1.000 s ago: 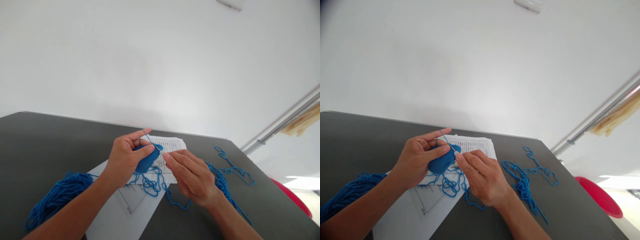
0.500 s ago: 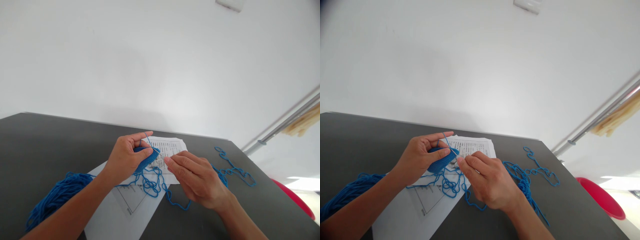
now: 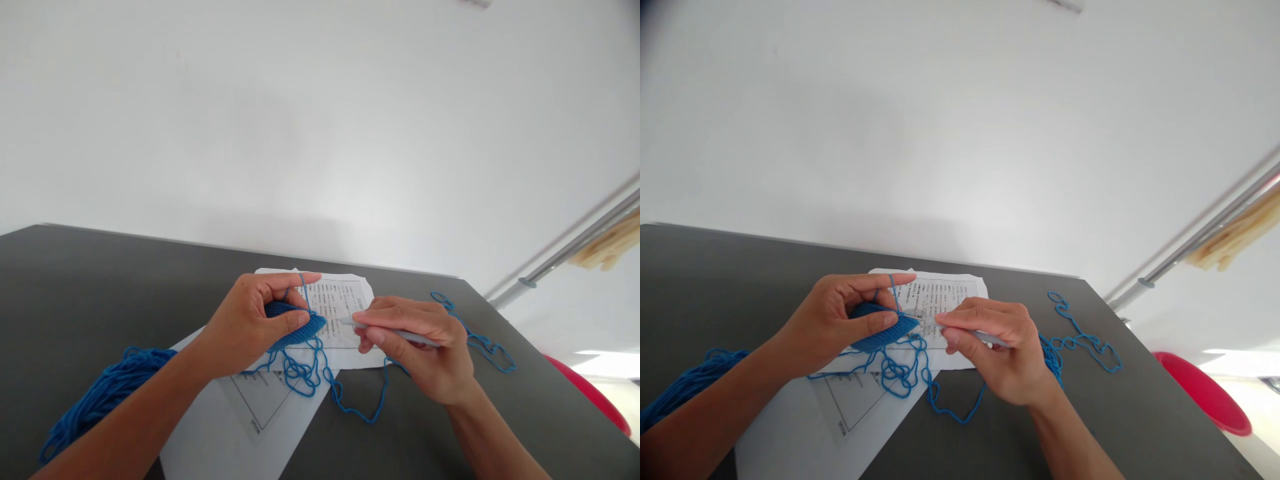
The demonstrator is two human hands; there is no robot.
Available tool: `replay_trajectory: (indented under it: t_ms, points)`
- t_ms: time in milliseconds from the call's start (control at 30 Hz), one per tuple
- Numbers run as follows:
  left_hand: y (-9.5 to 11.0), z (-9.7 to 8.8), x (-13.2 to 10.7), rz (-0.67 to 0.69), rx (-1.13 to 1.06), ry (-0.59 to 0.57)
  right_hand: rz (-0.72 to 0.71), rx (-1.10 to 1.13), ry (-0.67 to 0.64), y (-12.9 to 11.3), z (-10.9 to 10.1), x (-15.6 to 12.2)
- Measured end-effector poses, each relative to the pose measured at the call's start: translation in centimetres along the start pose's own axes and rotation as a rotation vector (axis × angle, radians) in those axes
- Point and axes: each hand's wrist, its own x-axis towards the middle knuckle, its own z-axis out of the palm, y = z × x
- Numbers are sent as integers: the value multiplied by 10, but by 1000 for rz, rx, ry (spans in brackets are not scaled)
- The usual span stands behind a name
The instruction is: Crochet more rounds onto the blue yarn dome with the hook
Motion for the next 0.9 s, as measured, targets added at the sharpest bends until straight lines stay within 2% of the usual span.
replay_trajectory:
  t_ms: [133,267,400,467,567,700,800,900]
  points:
    - [0,0,-1,10,-10,10,283,332,144,5,8,-3]
    - [-1,2,-2,17,-54,105,601,753,302,11,23,-1]
    - [1,11,-4,1,-75,162,762,995,393,13,44,3]
    - [2,16,-6,3,-67,202,722,1023,430,11,57,4]
    - [3,24,-9,-39,-102,279,564,922,500,6,73,3]
    - [2,30,-11,-55,-56,389,435,558,551,0,84,-2]
    - [3,33,-13,-4,6,427,283,268,538,-1,87,-7]
    - [6,35,-15,39,70,461,153,90,511,0,88,-12]
